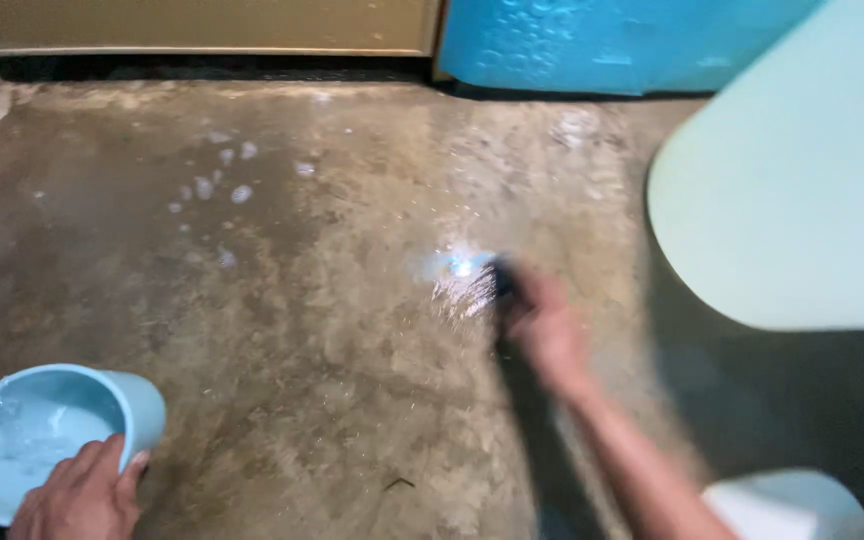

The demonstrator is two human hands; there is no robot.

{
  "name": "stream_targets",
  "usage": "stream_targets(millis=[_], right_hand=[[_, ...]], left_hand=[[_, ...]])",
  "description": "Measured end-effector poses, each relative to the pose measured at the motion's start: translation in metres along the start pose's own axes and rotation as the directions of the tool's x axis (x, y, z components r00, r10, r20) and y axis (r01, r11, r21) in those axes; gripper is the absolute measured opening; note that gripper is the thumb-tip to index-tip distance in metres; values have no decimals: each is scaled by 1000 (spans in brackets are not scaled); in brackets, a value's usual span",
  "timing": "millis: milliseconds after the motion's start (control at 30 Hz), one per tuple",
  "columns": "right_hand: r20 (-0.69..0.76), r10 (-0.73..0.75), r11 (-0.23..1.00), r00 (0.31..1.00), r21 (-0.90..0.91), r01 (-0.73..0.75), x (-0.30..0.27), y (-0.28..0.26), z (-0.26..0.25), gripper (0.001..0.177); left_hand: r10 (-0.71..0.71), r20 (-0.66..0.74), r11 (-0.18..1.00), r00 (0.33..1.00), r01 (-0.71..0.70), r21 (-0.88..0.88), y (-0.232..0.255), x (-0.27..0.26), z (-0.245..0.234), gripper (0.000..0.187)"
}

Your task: Scrubbing the floor and toilet rim in a bathroom with a brush and water.

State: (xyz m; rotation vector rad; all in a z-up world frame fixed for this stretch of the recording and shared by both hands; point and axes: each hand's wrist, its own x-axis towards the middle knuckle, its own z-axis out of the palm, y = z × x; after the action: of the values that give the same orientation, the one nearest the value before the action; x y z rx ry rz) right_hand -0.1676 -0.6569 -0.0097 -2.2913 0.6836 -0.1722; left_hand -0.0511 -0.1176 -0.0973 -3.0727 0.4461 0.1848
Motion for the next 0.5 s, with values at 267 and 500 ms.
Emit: stream_targets(millis=[267, 500], right_hand=[[-533, 186, 916, 826, -209, -342, -51, 91, -35, 51], [178, -472, 863, 864, -108, 493, -87, -47, 92, 72]], left_hand=[[207, -149, 951, 967, -235, -203, 123, 13, -65, 24], [452, -200, 857, 869, -485, -173, 186, -2, -104, 23]])
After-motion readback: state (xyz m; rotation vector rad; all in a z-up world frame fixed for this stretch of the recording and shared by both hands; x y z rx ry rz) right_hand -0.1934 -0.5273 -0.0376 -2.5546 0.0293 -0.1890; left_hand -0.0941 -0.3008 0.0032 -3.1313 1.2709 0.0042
